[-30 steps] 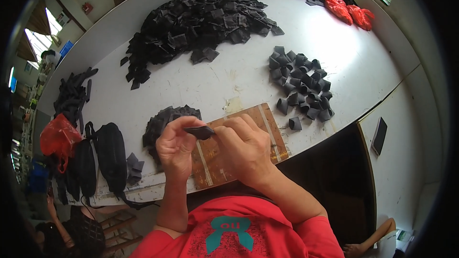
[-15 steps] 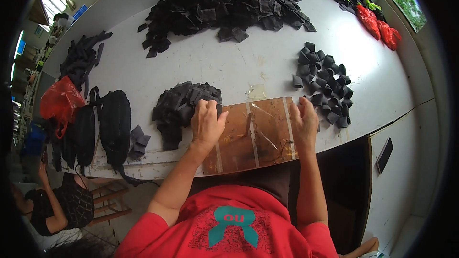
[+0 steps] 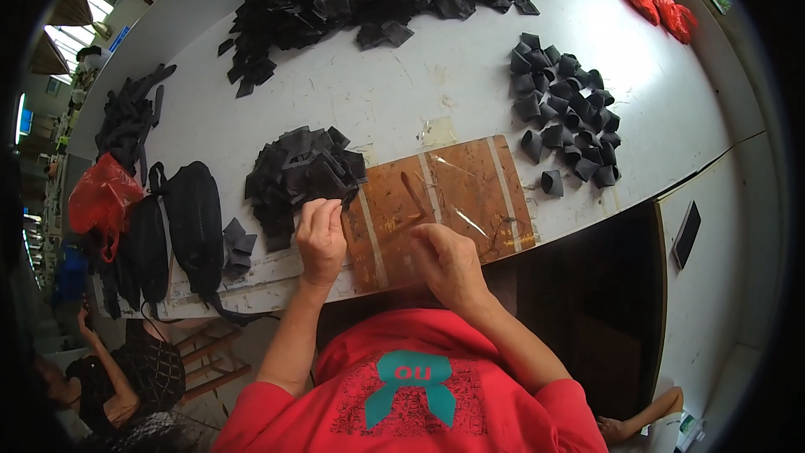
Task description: Applying glue to small fabric pieces and folding them together as part of a factory assembly line process.
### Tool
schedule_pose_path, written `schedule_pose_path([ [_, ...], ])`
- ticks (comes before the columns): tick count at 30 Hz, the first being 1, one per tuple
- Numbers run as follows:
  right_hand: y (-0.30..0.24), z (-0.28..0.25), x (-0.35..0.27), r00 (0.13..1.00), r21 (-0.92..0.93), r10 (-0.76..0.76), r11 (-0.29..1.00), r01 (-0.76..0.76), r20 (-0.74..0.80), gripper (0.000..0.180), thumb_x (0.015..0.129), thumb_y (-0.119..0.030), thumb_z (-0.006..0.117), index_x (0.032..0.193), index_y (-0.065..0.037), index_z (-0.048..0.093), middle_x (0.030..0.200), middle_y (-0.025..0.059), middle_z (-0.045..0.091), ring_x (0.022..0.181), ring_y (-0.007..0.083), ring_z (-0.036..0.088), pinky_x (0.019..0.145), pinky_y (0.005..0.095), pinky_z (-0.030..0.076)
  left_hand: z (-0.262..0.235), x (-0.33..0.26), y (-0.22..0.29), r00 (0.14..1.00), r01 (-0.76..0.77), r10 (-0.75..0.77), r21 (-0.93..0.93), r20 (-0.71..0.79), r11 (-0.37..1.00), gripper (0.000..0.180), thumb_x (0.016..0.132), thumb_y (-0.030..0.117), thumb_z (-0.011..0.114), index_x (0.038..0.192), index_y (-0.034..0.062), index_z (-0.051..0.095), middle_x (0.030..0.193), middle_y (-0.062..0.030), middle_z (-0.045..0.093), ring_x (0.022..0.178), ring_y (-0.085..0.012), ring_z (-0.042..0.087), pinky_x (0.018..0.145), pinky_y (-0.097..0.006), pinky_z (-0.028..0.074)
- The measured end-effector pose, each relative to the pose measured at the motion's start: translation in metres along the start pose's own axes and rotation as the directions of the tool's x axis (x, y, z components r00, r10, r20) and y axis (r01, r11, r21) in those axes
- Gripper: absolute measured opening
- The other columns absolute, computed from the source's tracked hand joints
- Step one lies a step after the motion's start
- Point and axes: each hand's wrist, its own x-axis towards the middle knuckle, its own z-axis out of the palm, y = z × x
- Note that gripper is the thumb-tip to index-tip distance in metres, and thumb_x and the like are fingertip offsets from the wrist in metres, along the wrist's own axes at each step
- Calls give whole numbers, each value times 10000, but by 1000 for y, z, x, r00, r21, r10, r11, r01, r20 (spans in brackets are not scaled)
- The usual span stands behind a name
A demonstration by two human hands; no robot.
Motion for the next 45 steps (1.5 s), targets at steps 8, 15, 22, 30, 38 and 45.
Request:
schedule_pose_path([
  [8,-9,16,1,984,77,148,985,-156,102,134,770,-60,566,868,30,584,787,193,611,747,322,615,641,336,482,-11,-17,22,992,-89,71,-178,-105,980,133,739,-39,620,856,9,579,770,-104,540,639,-253,541,562,-321,449],
  [15,-3,21,-1,969,59,194,977,-205,150,215,788,-123,582,940,29,574,828,184,618,756,284,625,662,328,485,-19,-37,48,904,373,-414,-671,107,641,83,831,47,572,911,35,554,819,-46,558,661,-117,508,568,-239,421],
  [22,-6,32,0,906,732,229,535,-422,355,207,809,-159,630,889,19,562,803,24,595,646,116,551,604,260,472,-28,-19,54,623,498,-488,-791,612,-356,133,844,87,566,969,53,536,866,-8,549,766,-87,533,609,-219,436],
  [30,-7,30,-5,964,-188,-185,971,149,-192,133,654,-69,667,731,-32,566,636,111,522,544,260,542,472,328,434,-39,-24,73,904,395,-394,-676,166,622,94,820,20,547,905,-9,522,837,-36,513,703,-84,472,641,-189,400],
  [38,-6,32,-9,929,-476,-332,852,221,-163,130,625,-102,626,685,-62,518,649,78,501,591,257,541,469,355,433,-26,-21,88,792,606,-485,-578,371,547,134,747,76,645,819,4,558,734,-45,541,603,-108,493,537,-237,401],
  [45,-19,9,-5,998,14,-57,998,57,-6,223,637,-81,691,819,-14,581,691,80,529,587,208,560,514,305,461,-26,-20,75,680,715,-454,-659,576,234,88,801,45,596,847,-25,569,770,-36,595,654,-66,541,566,-208,444],
])
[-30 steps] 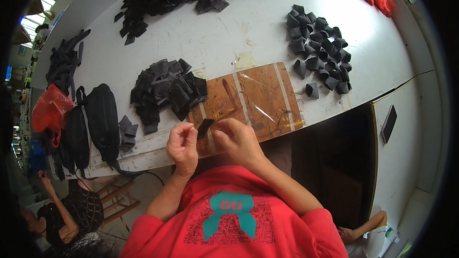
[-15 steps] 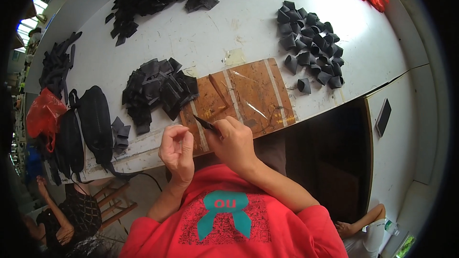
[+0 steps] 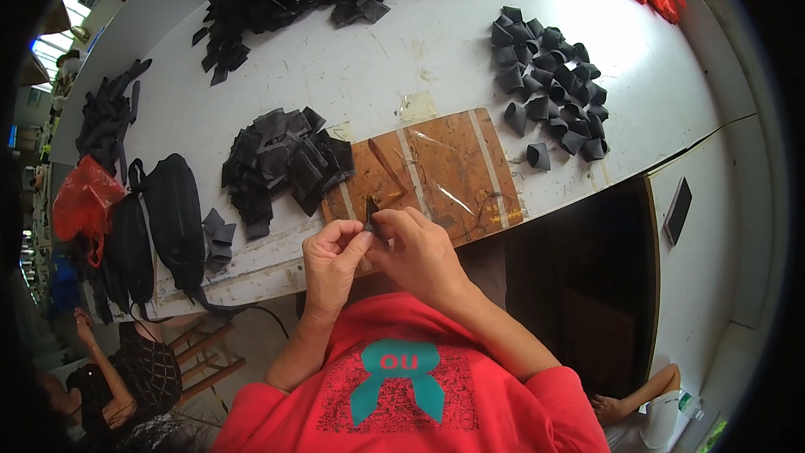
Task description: Applying glue to small fabric pieces and folding them together as part of a factory assembly line process.
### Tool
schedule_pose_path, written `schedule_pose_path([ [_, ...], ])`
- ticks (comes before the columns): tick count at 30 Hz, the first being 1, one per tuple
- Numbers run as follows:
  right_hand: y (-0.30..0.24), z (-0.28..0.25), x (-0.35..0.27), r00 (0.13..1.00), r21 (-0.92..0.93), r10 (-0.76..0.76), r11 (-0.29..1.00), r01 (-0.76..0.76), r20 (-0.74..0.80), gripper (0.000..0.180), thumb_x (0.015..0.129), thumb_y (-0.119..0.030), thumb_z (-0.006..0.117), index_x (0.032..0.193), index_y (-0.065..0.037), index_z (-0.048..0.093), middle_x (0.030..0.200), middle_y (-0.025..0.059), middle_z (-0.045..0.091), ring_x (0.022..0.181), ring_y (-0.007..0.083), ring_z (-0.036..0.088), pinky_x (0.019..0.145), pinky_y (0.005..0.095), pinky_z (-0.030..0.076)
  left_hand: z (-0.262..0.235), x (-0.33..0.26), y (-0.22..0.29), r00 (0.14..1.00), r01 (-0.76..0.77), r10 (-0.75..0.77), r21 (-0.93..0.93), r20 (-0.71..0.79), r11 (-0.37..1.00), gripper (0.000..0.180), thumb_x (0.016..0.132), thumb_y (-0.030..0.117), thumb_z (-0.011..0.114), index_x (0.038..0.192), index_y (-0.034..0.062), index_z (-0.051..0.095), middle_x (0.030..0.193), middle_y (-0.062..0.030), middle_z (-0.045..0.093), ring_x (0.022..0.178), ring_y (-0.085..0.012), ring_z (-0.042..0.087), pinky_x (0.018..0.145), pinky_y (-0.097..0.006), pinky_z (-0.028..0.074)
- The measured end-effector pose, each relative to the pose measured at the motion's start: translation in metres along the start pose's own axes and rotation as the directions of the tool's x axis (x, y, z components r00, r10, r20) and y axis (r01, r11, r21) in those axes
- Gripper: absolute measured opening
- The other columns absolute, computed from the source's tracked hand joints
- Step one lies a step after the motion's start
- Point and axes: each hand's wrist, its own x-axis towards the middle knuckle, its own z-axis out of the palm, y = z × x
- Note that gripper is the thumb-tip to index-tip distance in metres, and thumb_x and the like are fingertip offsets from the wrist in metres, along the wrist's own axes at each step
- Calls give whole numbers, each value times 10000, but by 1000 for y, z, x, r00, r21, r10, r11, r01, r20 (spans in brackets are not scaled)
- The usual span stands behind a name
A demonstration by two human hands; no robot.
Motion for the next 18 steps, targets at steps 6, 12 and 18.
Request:
schedule_pose_path([
  [6,3,-6,-6,994,-20,-87,996,86,-58,159,647,-52,686,785,-23,612,669,87,522,573,228,560,501,317,450,4,-9,13,997,-67,58,258,41,964,66,788,22,591,847,-5,580,728,-9,604,647,-71,576,537,-260,466],
  [12,12,9,0,936,-359,-278,914,188,-216,156,633,0,624,775,-45,575,704,92,515,591,270,554,496,333,457,20,-2,7,955,-202,215,83,-205,976,128,755,-46,566,859,23,543,702,-35,577,459,-82,481,425,-208,389],
  [18,15,-18,-1,895,597,381,671,-440,231,60,763,-36,591,797,12,584,757,25,598,656,97,561,528,222,443,6,3,25,895,417,-216,-559,391,716,194,718,-63,533,884,27,493,753,-38,514,402,-28,346,384,-181,308],
])
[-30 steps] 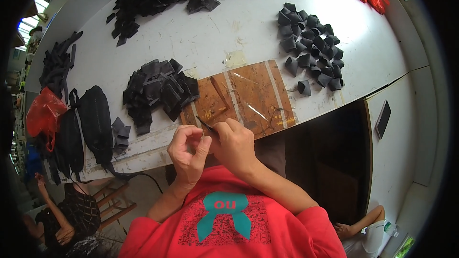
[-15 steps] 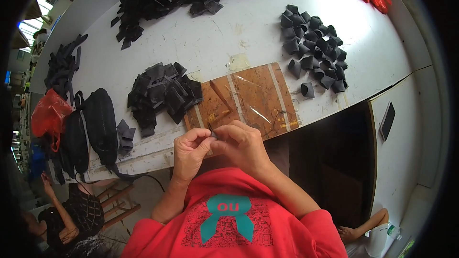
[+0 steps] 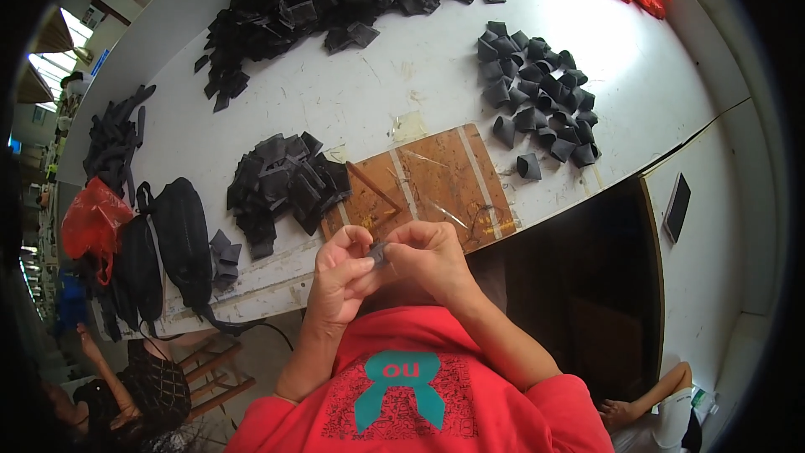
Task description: Applying glue to small fabric pieces and folding them together as part of a factory assembly line process.
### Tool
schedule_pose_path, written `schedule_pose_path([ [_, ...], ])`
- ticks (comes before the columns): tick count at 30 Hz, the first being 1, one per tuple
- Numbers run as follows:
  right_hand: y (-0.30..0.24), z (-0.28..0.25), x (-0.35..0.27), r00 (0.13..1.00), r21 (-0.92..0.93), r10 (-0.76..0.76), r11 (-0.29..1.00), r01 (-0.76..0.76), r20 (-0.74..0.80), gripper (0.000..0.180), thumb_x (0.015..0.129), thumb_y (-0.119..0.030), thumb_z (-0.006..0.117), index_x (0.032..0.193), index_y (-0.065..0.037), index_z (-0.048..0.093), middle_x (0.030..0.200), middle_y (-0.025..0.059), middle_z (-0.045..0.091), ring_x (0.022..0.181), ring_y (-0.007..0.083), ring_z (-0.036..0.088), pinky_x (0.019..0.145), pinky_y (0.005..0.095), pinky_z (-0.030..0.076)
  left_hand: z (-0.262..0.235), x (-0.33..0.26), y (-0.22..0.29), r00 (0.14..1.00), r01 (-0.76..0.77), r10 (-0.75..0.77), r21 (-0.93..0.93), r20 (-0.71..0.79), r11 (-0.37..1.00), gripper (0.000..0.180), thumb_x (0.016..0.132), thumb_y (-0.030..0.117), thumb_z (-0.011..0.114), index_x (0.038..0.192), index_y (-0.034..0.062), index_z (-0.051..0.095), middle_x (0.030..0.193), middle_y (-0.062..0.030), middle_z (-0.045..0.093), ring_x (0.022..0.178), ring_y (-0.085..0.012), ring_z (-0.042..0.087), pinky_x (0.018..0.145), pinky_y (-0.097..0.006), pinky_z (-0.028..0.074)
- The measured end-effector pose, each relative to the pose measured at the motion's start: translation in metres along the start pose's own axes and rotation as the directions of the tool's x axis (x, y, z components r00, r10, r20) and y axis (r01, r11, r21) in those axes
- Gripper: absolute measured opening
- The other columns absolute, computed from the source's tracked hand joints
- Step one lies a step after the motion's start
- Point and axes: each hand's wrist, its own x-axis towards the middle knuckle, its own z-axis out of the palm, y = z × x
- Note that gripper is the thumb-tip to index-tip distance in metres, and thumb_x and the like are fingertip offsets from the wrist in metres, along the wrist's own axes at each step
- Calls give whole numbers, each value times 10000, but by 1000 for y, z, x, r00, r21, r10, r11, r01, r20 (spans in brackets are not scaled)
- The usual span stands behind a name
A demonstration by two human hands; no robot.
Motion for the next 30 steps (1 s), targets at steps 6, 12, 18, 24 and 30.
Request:
schedule_pose_path([
  [6,-6,5,-7,943,585,200,744,-323,267,99,821,-124,578,768,-44,554,622,-38,429,519,43,308,445,175,245,12,0,-17,813,-361,581,769,-17,527,147,739,-88,506,861,-8,520,798,-22,542,580,-21,471,500,-157,370],
  [12,-56,4,-12,972,26,-64,998,60,226,266,872,-255,543,743,-23,548,633,-62,476,578,7,388,475,170,295,23,1,24,985,-58,78,-129,155,990,237,762,-68,508,978,29,502,816,-103,594,354,-29,322,333,-172,289],
  [18,-135,13,17,927,7,-196,979,205,321,268,862,-271,562,705,-55,533,608,-62,430,525,17,341,452,179,260,80,9,78,974,-7,74,-296,215,955,192,822,-41,423,1001,-23,493,859,-167,599,321,-21,319,314,-180,246],
  [24,-96,-3,32,939,12,-175,984,180,296,283,867,-282,560,736,-32,550,599,-41,452,533,37,393,463,189,296,68,22,58,930,-363,361,296,65,883,217,845,26,513,1059,-4,491,817,-86,604,423,-53,456,375,-158,310],
  [30,-95,8,16,671,-522,-738,547,654,67,298,778,-283,650,855,-9,561,706,50,513,629,142,506,534,268,411,70,34,69,478,-755,640,654,601,-50,237,805,32,571,1032,-28,539,838,-89,606,767,-176,589,703,-267,465],
])
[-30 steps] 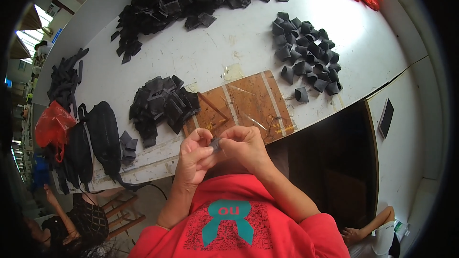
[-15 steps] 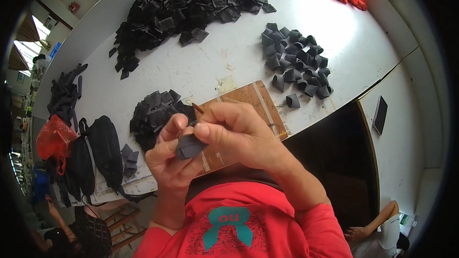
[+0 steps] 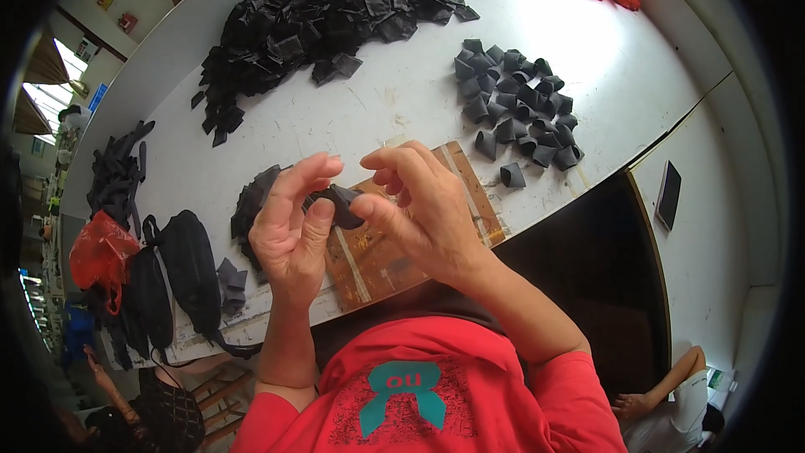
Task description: Applying glue to small fabric pieces and folding them together as part of a factory assembly line process.
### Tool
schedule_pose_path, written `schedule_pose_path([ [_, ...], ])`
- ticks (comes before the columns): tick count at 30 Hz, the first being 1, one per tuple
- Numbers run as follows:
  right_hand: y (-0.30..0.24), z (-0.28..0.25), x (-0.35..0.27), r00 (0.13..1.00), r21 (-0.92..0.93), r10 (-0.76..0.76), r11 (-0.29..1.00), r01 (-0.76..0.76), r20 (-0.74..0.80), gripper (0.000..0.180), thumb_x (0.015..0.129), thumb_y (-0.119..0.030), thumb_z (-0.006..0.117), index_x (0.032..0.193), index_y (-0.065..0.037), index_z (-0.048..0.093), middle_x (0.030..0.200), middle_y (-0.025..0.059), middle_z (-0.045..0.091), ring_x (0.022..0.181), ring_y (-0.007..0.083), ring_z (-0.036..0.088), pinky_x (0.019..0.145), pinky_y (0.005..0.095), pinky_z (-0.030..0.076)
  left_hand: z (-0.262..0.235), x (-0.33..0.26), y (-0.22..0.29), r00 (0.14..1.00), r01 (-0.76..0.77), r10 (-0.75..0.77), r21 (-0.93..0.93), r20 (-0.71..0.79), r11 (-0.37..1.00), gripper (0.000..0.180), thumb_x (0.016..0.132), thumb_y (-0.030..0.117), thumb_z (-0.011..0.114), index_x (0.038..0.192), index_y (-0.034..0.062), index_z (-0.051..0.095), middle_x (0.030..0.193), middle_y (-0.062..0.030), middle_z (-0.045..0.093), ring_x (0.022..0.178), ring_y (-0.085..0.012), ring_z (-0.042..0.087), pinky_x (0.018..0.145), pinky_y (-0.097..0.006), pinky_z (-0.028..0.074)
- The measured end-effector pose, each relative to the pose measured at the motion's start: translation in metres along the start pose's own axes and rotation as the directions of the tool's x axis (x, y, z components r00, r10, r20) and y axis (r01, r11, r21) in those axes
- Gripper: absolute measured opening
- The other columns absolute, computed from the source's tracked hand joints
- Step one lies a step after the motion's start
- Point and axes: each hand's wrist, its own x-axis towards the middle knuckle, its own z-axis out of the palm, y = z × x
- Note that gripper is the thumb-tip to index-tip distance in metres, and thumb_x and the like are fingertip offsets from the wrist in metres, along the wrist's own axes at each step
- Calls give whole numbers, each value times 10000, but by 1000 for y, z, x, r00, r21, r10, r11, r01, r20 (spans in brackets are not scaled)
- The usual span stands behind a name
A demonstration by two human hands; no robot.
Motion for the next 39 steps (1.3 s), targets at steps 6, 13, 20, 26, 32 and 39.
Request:
schedule_pose_path([
  [6,-16,6,-5,974,-216,-224,954,210,-45,324,650,-150,737,901,-24,576,786,98,541,690,233,557,571,301,462,4,-7,5,984,83,-109,-183,-137,980,103,820,44,567,905,-9,589,857,-101,615,782,-171,576,769,-282,438],
  [13,-26,9,0,996,-68,-60,996,55,-66,234,660,-33,703,864,-18,589,704,93,536,583,217,557,490,279,440,5,-22,-7,912,175,-396,-771,-109,613,97,853,42,525,934,27,576,936,-100,586,898,-172,542,852,-301,398],
  [20,-3,23,-13,969,-129,-188,977,168,-163,190,673,27,668,828,0,562,711,102,553,588,207,561,502,272,438,8,-16,1,930,239,-354,-574,-96,783,148,828,25,551,969,-16,571,916,-106,595,877,-162,553,806,-290,429],
  [26,-21,5,-6,995,182,100,978,-103,23,201,692,-70,690,862,-12,597,666,83,541,555,187,539,494,269,419,-6,-3,-2,953,299,-288,-459,96,836,134,810,-51,534,920,-14,603,935,-90,589,867,-148,547,799,-253,427],
  [32,-29,7,4,991,-193,-136,972,132,-9,177,651,-3,688,810,-25,613,694,79,557,554,213,565,491,300,449,-4,-7,-15,952,272,-296,-670,81,691,165,784,-87,532,919,-22,601,899,-88,593,854,-136,543,796,-246,423],
  [39,-8,11,-5,990,-74,-128,990,124,-59,152,668,0,683,795,-20,601,670,74,566,567,193,574,482,268,438,-12,-6,1,943,331,-317,-365,99,870,136,781,-15,589,915,-9,611,890,-71,599,797,-123,547,693,-230,429],
])
